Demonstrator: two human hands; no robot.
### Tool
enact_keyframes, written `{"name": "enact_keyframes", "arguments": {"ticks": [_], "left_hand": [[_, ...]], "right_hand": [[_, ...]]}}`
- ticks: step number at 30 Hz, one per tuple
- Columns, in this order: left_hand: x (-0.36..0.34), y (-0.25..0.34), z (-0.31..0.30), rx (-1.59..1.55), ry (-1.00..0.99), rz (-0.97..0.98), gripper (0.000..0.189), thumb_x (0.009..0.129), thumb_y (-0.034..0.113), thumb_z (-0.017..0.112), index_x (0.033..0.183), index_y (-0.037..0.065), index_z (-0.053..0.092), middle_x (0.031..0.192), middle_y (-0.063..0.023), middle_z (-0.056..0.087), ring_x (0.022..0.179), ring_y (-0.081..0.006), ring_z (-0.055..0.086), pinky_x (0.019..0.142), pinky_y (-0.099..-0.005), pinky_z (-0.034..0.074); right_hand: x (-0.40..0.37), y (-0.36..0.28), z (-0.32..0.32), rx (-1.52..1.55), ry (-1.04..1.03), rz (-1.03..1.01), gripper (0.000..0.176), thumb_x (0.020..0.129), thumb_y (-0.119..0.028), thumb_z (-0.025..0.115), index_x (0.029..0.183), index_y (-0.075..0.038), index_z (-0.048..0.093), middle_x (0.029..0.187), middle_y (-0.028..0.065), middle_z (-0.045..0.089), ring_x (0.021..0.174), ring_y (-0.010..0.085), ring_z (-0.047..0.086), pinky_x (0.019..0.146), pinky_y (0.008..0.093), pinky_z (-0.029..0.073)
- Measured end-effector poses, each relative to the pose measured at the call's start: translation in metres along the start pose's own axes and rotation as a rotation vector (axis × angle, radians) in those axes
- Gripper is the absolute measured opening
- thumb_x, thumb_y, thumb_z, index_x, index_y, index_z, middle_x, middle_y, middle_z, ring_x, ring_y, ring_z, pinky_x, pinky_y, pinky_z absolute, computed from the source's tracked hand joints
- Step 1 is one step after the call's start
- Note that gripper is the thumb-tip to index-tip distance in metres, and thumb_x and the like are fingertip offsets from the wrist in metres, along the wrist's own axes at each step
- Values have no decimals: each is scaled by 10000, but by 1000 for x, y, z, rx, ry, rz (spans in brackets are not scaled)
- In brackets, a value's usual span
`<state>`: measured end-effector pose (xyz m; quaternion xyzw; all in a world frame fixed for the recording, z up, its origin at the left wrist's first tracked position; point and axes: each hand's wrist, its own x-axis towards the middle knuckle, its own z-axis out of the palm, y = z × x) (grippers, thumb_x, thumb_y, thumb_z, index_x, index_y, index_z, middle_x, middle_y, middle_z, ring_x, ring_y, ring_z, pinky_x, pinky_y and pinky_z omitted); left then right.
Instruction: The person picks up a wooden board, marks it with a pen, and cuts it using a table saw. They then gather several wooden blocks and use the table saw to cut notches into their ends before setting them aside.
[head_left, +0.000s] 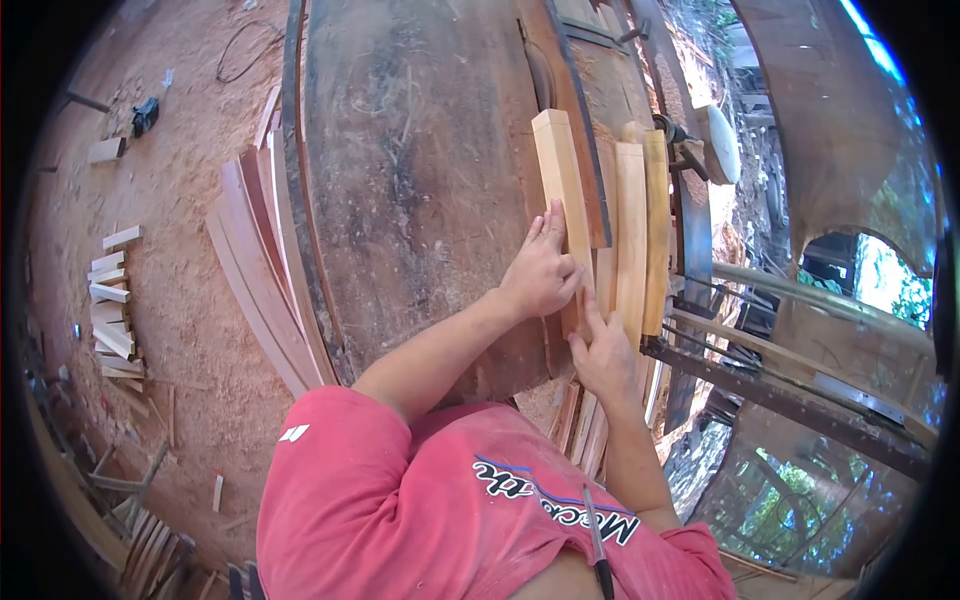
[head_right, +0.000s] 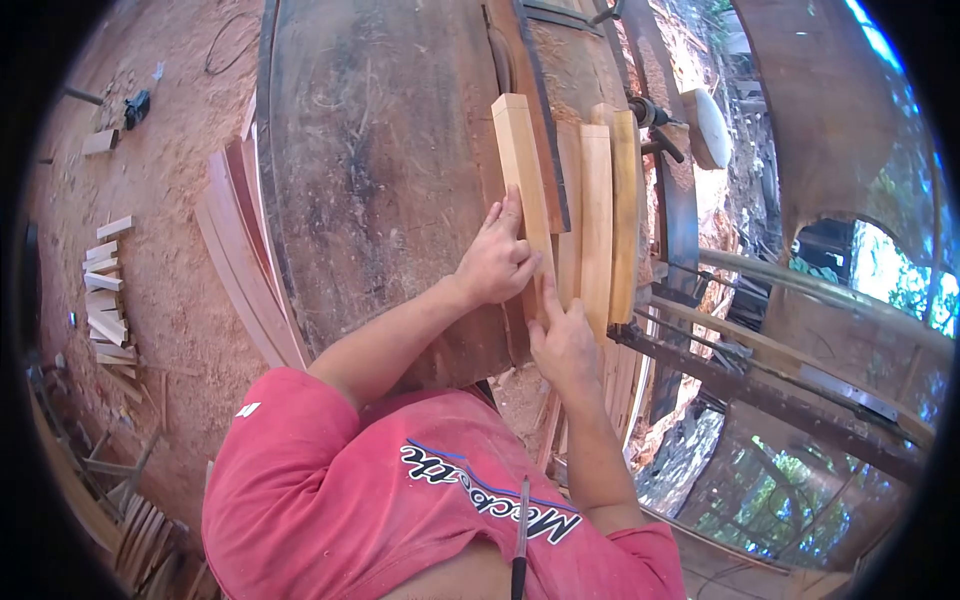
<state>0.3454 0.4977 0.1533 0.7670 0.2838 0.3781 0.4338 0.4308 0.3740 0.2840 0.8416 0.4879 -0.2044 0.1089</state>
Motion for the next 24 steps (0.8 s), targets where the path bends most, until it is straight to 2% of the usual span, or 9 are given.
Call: {"name": "enact_keyframes", "arguments": {"ticks": [8, 10, 16, 20, 24], "left_hand": [[-4, 0, 1, -18, -6, 21, 346, 876, 225, 647, 745, -92, 696, 1475, -514, 178, 1401, -603, 274, 1158, -609, 272], [-3, 1, -1, -11, -13, 38, 356, 878, 228, 647, 732, -94, 690, 1478, -512, 176, 1411, -599, 258, 1155, -616, 273], [13, -13, -3, 2, 19, -61, 374, 921, 222, 606, 778, -117, 667, 1492, -498, 163, 1436, -585, 201, 1163, -628, 240], [21, -21, -6, -87, 4, -29, 379, 937, 216, 591, 765, -115, 656, 1519, -462, 171, 1446, -567, 191, 1160, -656, 210], [27, -23, -19, -22, -67, -32, 413, 950, 239, 599, 727, -104, 657, 1538, -429, 189, 1461, -528, 204, 1160, -653, 214]], "right_hand": [[-6, 4, 7, 41, 91, -63, 715, 883, -250, 653, 1546, -241, 383, 1014, 239, 522, 911, 441, 606, 824, 505, 519], [-7, 2, 5, 23, 51, -30, 720, 883, -245, 650, 1549, -241, 377, 1015, 238, 521, 908, 441, 605, 822, 507, 518], [-10, 8, 17, -25, 103, -58, 753, 878, -291, 679, 1558, -247, 358, 1010, 227, 528, 894, 422, 607, 804, 508, 515], [-9, 12, 17, -51, 108, -74, 761, 879, -304, 686, 1560, -237, 353, 993, 203, 543, 885, 404, 608, 804, 498, 513], [-6, 13, -3, 86, 153, -160, 726, 861, -245, 699, 1526, -190, 413, 956, 177, 566, 884, 393, 606, 809, 485, 507]]}}
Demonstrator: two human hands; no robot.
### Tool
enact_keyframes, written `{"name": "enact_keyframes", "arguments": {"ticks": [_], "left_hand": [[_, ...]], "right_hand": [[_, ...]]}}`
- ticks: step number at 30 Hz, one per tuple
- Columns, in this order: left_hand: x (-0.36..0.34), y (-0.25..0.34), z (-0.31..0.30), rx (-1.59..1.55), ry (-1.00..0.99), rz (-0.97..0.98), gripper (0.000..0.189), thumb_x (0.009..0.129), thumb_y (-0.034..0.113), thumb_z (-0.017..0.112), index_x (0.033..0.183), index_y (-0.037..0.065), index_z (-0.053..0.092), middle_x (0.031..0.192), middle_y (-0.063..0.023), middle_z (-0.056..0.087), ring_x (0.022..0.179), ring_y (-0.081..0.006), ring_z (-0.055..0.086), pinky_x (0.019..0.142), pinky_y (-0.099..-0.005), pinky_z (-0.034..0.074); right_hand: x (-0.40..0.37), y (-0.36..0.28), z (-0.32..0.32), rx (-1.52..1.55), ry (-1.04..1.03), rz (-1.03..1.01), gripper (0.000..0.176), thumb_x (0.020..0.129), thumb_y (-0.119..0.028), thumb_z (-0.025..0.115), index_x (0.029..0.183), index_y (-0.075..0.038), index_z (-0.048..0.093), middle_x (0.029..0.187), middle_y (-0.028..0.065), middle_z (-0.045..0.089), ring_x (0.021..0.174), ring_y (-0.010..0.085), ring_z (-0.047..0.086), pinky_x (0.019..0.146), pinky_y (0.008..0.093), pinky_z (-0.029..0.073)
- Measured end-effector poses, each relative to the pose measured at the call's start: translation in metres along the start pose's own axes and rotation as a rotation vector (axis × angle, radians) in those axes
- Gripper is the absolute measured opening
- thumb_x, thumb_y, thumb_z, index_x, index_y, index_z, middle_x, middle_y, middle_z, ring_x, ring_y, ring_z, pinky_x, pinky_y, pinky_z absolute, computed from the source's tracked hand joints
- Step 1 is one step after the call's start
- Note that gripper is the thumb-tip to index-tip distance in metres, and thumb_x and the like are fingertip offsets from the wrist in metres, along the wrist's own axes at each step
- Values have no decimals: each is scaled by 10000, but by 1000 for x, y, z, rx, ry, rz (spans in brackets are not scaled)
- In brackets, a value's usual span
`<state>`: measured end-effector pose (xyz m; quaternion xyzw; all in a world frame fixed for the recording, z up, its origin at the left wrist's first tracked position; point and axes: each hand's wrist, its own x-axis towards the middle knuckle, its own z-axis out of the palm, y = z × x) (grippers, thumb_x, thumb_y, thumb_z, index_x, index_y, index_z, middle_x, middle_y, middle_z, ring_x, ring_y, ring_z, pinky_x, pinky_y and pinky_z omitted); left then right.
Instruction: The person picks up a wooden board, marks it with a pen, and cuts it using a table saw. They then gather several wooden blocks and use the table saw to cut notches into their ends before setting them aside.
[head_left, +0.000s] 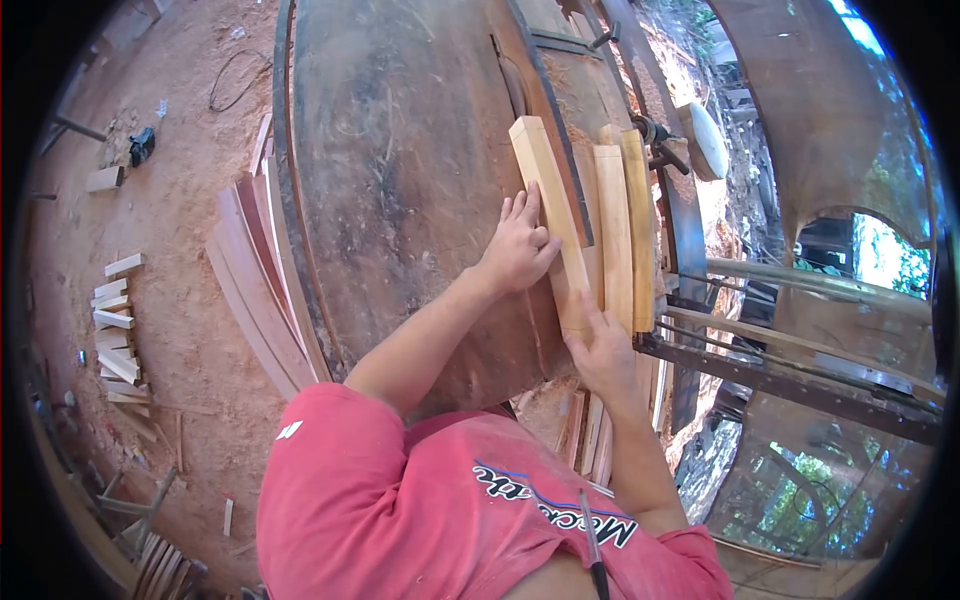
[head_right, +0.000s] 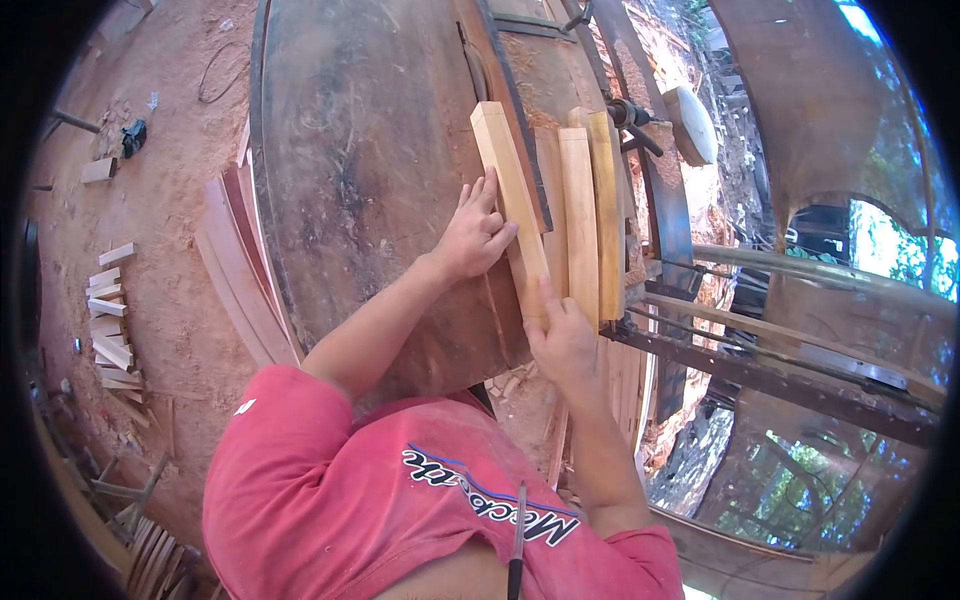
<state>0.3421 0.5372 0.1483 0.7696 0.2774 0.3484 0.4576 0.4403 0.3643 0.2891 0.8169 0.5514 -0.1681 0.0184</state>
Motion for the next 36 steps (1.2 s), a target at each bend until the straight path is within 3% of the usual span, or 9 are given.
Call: {"name": "enact_keyframes", "arguments": {"ticks": [5, 8, 10, 11, 12, 14, 19, 29, 36], "left_hand": [[8, -5, -12, -82, -25, 11, 442, 959, 268, 614, 702, -89, 662, 1548, -401, 217, 1447, -523, 253, 1160, -648, 221], [14, 1, -20, 97, 54, 37, 448, 951, 283, 635, 690, -80, 663, 1537, -410, 232, 1412, -525, 325, 1164, -570, 282], [20, 8, -22, -125, 58, 5, 462, 943, 299, 655, 680, -82, 657, 1517, -430, 248, 1381, -529, 375, 1127, -476, 370], [24, 10, -24, -74, 124, 101, 417, 925, 303, 654, 765, -76, 724, 1464, -476, 286, 1227, -551, 514, 1088, -484, 393], [28, 15, -23, -74, 126, 96, 417, 925, 303, 654, 765, -76, 724, 1464, -476, 286, 1227, -551, 514, 1088, -484, 393], [37, 23, -20, -141, 252, 69, 417, 920, 316, 657, 753, -59, 730, 1422, -492, 333, 1173, -546, 551, 1066, -491, 406], [47, 29, -24, -41, 277, 54, 462, 920, 372, 660, 809, -68, 746, 1326, -502, 430, 1074, -507, 623, 999, -519, 418], [63, 23, -18, -108, 424, 26, 464, 939, 293, 655, 684, -95, 674, 1349, -403, 507, 1176, -481, 573, 993, -543, 412], [68, 22, -11, -112, 502, -2, 492, 960, 285, 644, 637, -86, 646, 1401, -402, 455, 1284, -507, 517, 1085, -586, 344]], "right_hand": [[5, -13, -42, 88, -17, 34, 659, 824, -182, 715, 1450, -136, 516, 977, 191, 610, 925, 387, 621, 827, 463, 507], [11, -17, -70, 104, 30, -10, 611, 812, -162, 712, 1400, -89, 562, 1015, 202, 637, 963, 369, 637, 858, 439, 509], [14, -17, -86, 145, 115, -58, 583, 805, -146, 711, 1365, -48, 584, 1025, 204, 649, 967, 353, 646, 886, 410, 508], [16, -15, -90, 132, 201, -134, 553, 799, -115, 713, 1330, -22, 588, 1045, 178, 640, 979, 322, 641, 898, 397, 503], [19, -11, -93, 131, 196, -136, 553, 799, -115, 713, 1330, -22, 588, 1045, 178, 640, 979, 322, 641, 898, 397, 503], [24, -8, -93, 460, 296, -92, 536, 794, -83, 717, 1307, -18, 574, 1112, 153, 608, 1029, 300, 614, 921, 395, 489], [33, -28, -99, 125, 427, -167, 615, 810, -101, 740, 1363, -21, 487, 1169, 159, 501, 1075, 296, 517, 973, 421, 420], [58, -39, -119, 246, 499, -76, 454, 860, -52, 687, 1287, 13, 547, 1202, 148, 561, 1131, 268, 543, 1012, 393, 415], [78, -54, -142, 258, 495, -67, 305, 840, -13, 692, 1138, 16, 632, 1100, 115, 615, 1025, 213, 588, 935, 340, 455]]}}
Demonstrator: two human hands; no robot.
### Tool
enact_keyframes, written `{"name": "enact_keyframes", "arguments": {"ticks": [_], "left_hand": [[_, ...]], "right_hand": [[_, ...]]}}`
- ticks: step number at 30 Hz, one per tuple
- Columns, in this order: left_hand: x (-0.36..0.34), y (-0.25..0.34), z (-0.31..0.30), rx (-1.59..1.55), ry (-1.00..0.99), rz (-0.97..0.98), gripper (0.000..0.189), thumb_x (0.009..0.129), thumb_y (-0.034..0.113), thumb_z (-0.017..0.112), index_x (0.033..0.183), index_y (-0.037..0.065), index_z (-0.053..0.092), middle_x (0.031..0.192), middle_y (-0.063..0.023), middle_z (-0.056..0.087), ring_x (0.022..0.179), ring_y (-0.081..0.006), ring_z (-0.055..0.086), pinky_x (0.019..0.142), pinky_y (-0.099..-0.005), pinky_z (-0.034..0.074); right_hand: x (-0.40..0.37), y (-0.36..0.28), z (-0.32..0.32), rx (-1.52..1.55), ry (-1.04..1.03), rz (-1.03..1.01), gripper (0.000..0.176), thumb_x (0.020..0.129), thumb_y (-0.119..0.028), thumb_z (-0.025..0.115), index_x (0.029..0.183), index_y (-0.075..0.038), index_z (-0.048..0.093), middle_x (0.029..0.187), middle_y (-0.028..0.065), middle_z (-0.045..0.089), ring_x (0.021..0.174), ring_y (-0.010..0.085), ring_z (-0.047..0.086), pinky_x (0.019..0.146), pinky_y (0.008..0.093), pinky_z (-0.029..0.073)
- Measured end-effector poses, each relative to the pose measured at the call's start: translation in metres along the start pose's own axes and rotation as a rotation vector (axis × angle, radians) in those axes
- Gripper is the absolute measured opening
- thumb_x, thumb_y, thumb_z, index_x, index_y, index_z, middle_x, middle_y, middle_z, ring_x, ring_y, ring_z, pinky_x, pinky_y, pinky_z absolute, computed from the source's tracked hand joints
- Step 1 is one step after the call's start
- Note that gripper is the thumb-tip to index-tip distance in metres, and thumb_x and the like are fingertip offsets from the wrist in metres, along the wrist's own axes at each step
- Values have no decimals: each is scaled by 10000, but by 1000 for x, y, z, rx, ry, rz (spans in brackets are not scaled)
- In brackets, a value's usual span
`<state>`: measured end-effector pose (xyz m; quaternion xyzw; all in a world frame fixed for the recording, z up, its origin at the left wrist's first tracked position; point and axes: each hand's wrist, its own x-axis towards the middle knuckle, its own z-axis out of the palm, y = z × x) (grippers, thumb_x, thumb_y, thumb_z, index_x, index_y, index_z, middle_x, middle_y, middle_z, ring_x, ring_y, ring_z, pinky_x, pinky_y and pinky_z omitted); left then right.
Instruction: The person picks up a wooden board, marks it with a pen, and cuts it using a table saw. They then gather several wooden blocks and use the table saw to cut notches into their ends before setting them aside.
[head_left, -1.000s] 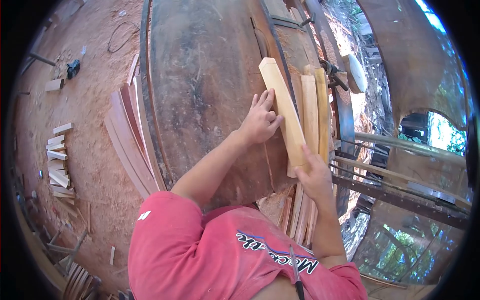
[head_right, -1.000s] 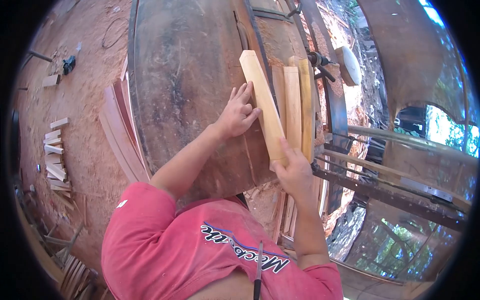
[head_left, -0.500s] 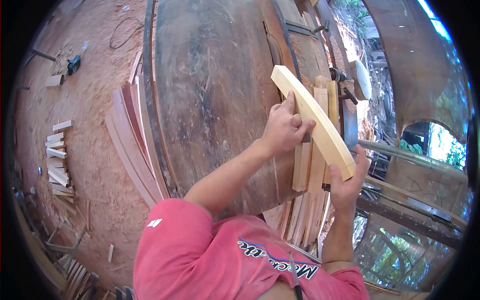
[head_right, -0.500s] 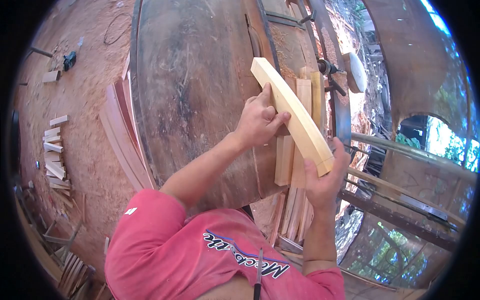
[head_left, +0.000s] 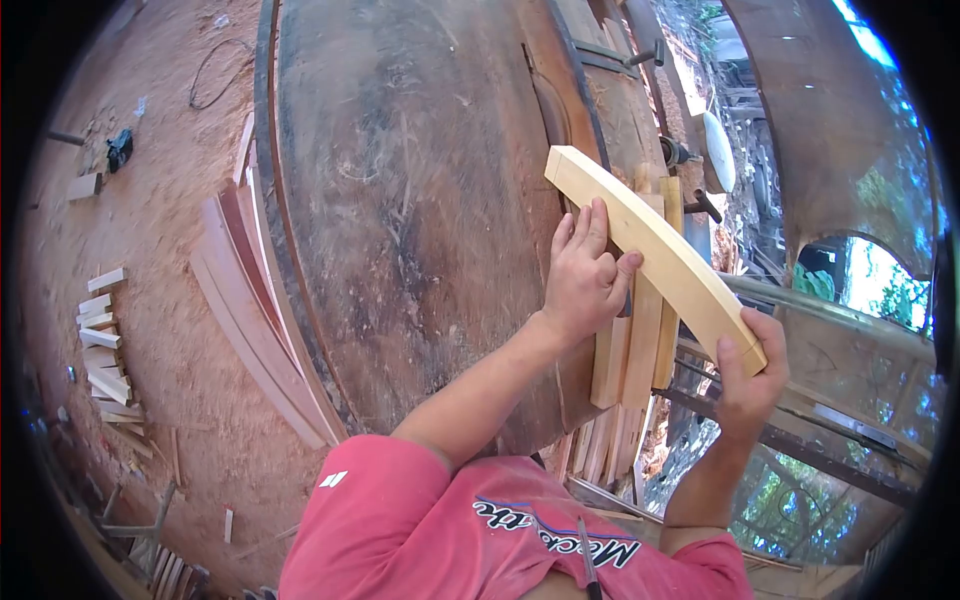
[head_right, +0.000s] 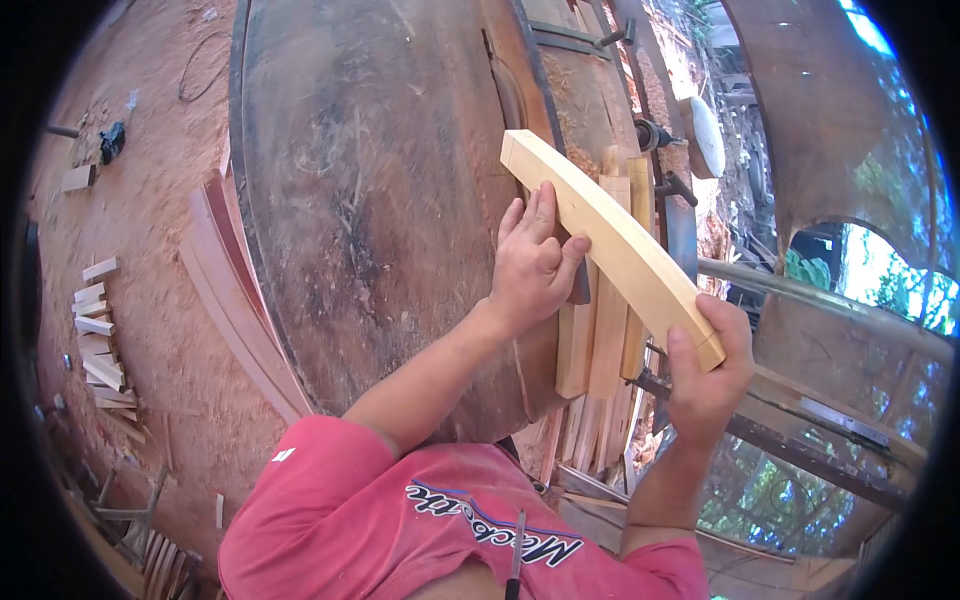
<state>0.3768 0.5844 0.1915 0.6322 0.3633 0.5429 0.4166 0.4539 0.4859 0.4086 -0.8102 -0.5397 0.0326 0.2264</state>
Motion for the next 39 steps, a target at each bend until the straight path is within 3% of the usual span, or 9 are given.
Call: {"name": "enact_keyframes", "arguments": {"ticks": [11, 19, 28, 39], "left_hand": [[16, 5, -8, -22, -87, -5, 453, 954, 251, 644, 681, -110, 667, 1406, -436, 415, 1272, -542, 509, 1088, -593, 346], [28, 11, -9, -6, -146, -25, 457, 951, 227, 634, 661, -126, 645, 1397, -482, 374, 1275, -584, 474, 1100, -621, 323], [39, 16, -10, -30, -170, -88, 472, 957, 234, 631, 637, -113, 623, 1392, -499, 357, 1289, -599, 451, 1090, -643, 326], [57, 17, -15, -5, -232, -99, 403, 941, 201, 632, 692, -115, 652, 1403, -518, 323, 1284, -619, 444, 1099, -624, 335]], "right_hand": [[45, -30, -6, -42, 4, 84, 259, 823, -61, 701, 1062, 21, 643, 994, 80, 623, 958, 181, 589, 896, 311, 454], [67, -39, -5, -40, 10, 13, 255, 745, -45, 668, 982, 32, 619, 970, 108, 589, 943, 205, 570, 901, 326, 433], [94, -45, -8, -43, -29, -18, 303, 696, -60, 675, 980, 34, 627, 969, 127, 590, 924, 216, 563, 897, 328, 423], [132, -49, -18, -57, -168, 2, 335, 713, -93, 680, 1013, 43, 619, 1021, 141, 588, 964, 222, 555, 920, 339, 413]]}}
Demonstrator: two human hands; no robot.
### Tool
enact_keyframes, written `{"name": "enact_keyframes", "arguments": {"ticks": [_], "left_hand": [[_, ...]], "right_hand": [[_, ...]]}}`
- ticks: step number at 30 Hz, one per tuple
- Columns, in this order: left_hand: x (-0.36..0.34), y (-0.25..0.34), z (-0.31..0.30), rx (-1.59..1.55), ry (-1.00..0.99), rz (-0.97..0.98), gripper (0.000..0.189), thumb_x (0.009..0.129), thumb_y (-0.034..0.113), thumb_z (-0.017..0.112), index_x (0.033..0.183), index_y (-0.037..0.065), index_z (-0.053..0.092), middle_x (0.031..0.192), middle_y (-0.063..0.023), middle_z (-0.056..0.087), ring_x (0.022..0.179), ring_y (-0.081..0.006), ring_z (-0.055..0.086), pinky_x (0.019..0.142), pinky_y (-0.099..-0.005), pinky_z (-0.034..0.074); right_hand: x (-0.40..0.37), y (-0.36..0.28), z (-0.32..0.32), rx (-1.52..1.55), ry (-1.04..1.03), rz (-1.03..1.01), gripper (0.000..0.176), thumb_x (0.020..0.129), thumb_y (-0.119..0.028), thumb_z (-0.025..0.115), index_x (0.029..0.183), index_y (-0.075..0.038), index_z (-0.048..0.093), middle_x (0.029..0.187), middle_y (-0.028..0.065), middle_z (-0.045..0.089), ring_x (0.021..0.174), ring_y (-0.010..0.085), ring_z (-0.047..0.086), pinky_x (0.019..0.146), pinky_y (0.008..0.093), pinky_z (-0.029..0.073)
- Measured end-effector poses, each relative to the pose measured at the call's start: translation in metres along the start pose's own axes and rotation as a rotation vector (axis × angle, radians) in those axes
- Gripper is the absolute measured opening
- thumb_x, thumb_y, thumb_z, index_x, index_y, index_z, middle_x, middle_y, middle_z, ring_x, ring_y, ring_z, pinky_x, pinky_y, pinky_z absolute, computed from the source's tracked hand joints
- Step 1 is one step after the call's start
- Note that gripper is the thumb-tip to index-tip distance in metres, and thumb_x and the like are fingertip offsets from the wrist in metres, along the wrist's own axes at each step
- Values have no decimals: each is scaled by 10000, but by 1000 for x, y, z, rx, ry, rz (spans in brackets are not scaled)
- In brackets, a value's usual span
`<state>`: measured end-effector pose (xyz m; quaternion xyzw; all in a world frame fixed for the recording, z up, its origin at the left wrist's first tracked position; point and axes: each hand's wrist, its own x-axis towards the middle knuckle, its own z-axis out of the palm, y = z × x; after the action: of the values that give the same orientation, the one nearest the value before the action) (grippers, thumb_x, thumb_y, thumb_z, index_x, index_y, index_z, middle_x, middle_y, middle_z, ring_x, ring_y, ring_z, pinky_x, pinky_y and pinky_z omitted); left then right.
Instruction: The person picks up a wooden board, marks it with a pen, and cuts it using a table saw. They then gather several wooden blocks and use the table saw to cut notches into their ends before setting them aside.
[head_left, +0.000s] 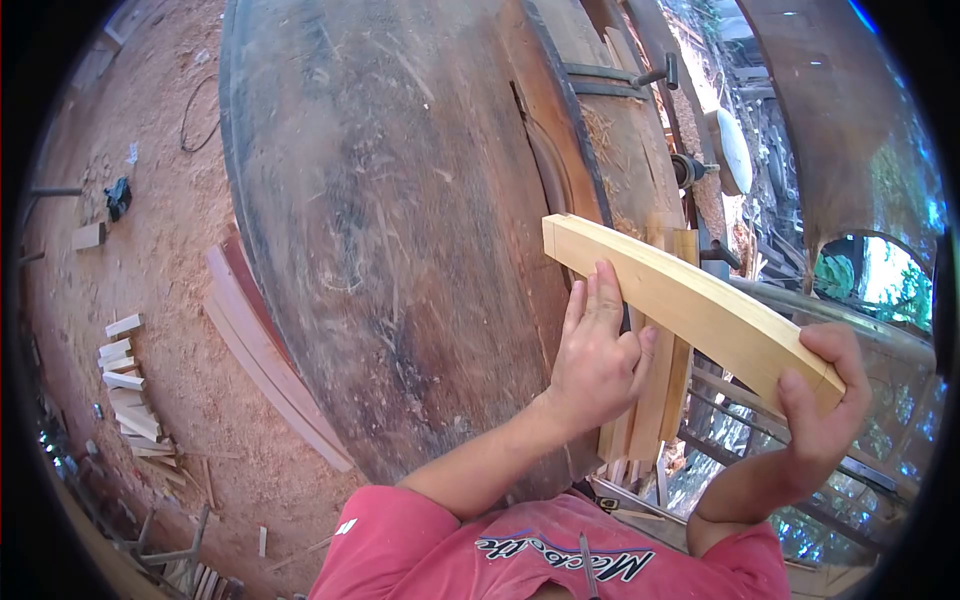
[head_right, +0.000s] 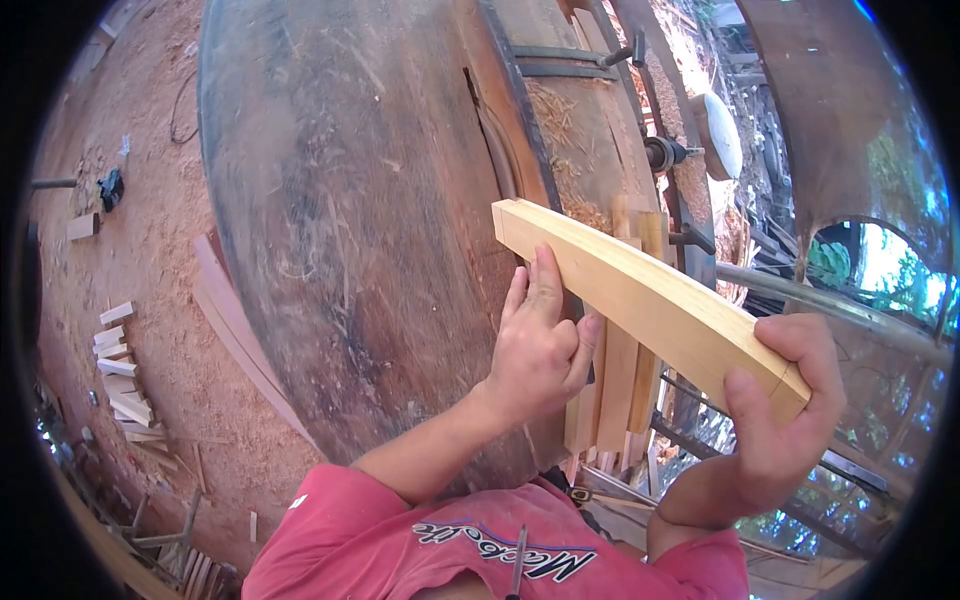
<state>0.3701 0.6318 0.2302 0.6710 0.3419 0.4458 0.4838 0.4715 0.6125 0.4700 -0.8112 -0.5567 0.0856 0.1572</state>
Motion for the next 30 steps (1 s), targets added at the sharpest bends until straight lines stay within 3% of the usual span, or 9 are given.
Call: {"name": "enact_keyframes", "arguments": {"ticks": [8, 10, 16, 23, 25, 30], "left_hand": [[3, 0, -4, 22, -78, -16, 292, 896, 135, 620, 812, -139, 675, 1427, -524, 280, 1309, -630, 408, 1143, -620, 281], [5, 0, -2, 31, -11, 3, 301, 875, 119, 629, 718, -137, 646, 1419, -520, 299, 1294, -602, 449, 1098, -626, 345], [9, 0, -5, 26, -12, 6, 299, 854, 112, 644, 662, -116, 620, 1396, -525, 325, 1319, -589, 430, 1089, -624, 362], [12, 2, -6, 28, -1, 4, 301, 866, 106, 626, 668, -121, 623, 1389, -531, 326, 1317, -589, 431, 1082, -628, 367], [14, 2, -6, 63, 6, 19, 312, 877, 109, 614, 676, -129, 624, 1367, -540, 338, 1301, -590, 445, 1082, -627, 367], [14, 3, 1, 106, 29, 29, 318, 884, 114, 607, 691, -137, 633, 1335, -556, 344, 1259, -584, 481, 1087, -629, 362]], "right_hand": [[13, -6, -4, -19, -22, 46, 342, 742, -150, 687, 1017, 41, 614, 1010, 117, 578, 965, 200, 543, 912, 321, 402], [16, -4, -5, -13, -40, 41, 329, 757, -154, 680, 1016, 35, 607, 1002, 104, 573, 958, 188, 538, 904, 310, 398], [26, -6, -3, -2, -23, 32, 332, 776, -183, 684, 1023, 23, 602, 991, 96, 562, 938, 175, 526, 892, 301, 396], [41, -12, -4, -55, -72, -9, 321, 805, -206, 663, 1015, 28, 600, 995, 91, 561, 923, 169, 521, 848, 290, 404], [43, -22, 2, -82, 19, 29, 286, 810, -200, 660, 980, 24, 606, 956, 90, 580, 888, 162, 532, 808, 285, 418], [52, -32, 7, 2, 20, 109, 247, 816, -180, 667, 961, 15, 624, 887, 79, 607, 807, 163, 553, 752, 283, 439]]}}
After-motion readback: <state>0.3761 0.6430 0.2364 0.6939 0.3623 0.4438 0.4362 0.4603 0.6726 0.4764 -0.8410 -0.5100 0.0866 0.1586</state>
